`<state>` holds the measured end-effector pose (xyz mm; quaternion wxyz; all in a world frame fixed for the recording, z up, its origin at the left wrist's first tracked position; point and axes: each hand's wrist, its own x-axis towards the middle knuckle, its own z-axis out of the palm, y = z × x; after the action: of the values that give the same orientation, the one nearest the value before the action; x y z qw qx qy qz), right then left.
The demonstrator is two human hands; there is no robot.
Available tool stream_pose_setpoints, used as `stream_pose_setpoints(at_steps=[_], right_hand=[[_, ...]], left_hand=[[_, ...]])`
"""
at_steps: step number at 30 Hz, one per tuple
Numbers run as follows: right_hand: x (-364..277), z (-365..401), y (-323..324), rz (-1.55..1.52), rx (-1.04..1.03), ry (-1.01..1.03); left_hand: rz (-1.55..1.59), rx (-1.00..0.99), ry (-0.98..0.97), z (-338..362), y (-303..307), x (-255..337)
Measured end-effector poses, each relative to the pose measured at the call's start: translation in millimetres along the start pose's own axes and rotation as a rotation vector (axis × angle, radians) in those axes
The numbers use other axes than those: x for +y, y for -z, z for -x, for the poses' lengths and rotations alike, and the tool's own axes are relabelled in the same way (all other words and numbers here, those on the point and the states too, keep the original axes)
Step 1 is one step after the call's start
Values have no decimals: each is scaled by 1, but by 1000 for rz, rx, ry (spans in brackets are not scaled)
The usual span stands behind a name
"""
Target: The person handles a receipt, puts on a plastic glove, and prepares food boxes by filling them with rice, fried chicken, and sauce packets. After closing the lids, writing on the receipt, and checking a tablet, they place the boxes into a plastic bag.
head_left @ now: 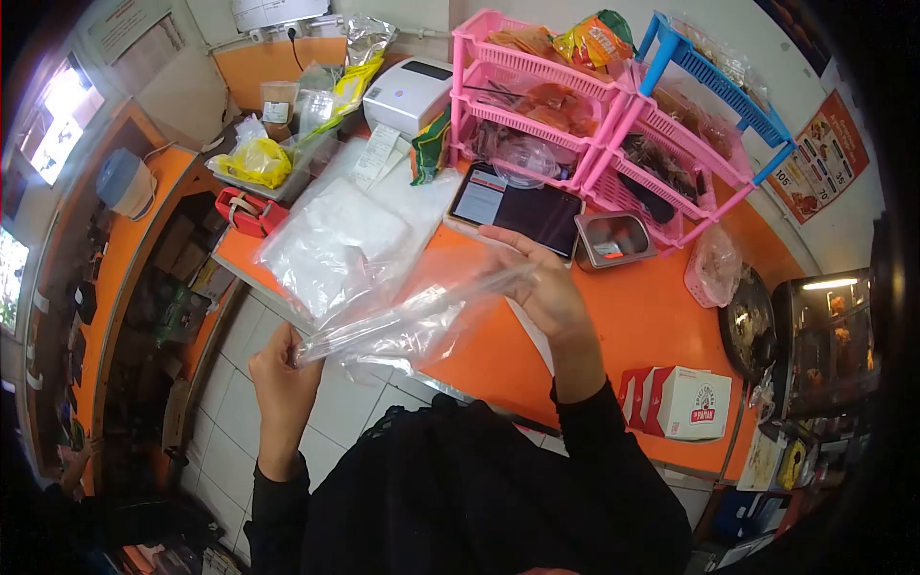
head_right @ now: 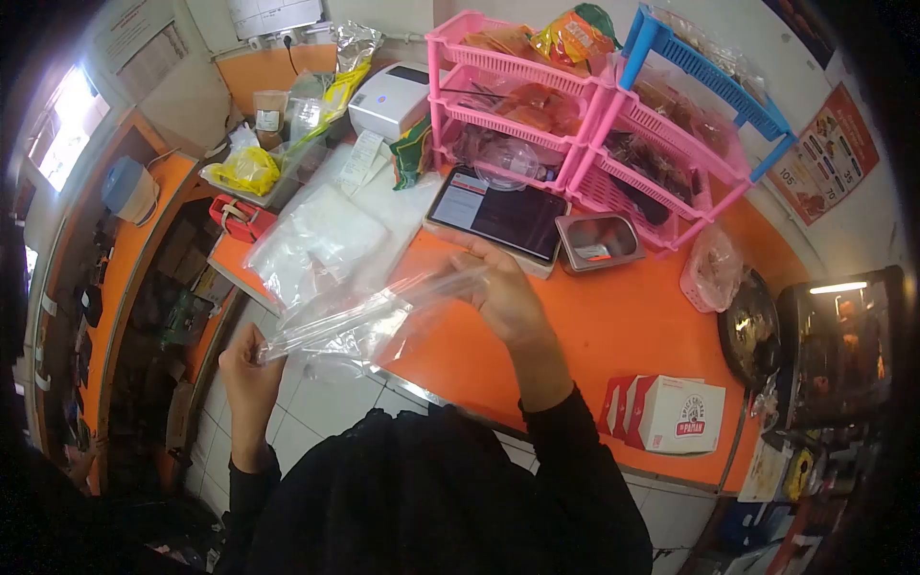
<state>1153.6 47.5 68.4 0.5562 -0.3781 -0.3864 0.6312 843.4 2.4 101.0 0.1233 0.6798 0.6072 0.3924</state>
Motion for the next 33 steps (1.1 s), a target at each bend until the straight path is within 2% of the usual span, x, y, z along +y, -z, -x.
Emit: stream_pose_setpoints(at_steps=[2,5,8,9,10,11,13,14,17,18,19,20,21,22,26,27,28,29,30,32,33], right_hand=[[-33,21,-9,-355,-51,-208],[-53,60,-3,-299,-215,-191],[-72,91,-17,-9,-51,-120],[-77,93,-18,138,-121,-99],[-82,94,-18,283,-191,-70],[-84,91,-20,431,-265,-35],[-74,84,-23,735,-130,107],[-67,86,-25,876,-42,178],[-62,120,-16,1014,54,672],[-59,126,-13,768,142,573],[-58,130,-10,525,218,470],[-59,123,-9,280,283,377],[-61,110,-10,267,289,405],[-61,102,-11,255,305,394],[-41,53,0,280,293,352],[-35,33,-8,371,306,502],[-26,12,-21,459,315,659],[-14,-5,-31,519,334,728],[-3,-19,-35,580,353,805],[19,-39,-14,717,373,761],[22,-44,-4,788,382,733]], left_hand=[[26,-16,-20,3,11,-7],[-3,-11,-40,11,40,6],[151,-25,81,16,53,16],[204,-23,100,16,58,15],[179,24,11,11,54,20],[172,42,15,8,48,13],[43,29,-1,6,46,26],[-78,58,-102,10,53,30],[-154,76,-259,37,80,52],[-163,217,-279,41,81,41],[261,121,108,45,96,39],[220,115,87,50,98,35],[177,107,70,51,96,29],[106,211,47,47,86,29],[-2,250,-74,18,54,13],[-54,291,-112,7,38,-1],[147,328,-79,-12,19,-2],[347,366,-49,-23,2,-1],[345,349,-60,-24,-10,-7],[351,318,-84,-29,-29,-16],[331,290,-31,-30,-26,-23]])
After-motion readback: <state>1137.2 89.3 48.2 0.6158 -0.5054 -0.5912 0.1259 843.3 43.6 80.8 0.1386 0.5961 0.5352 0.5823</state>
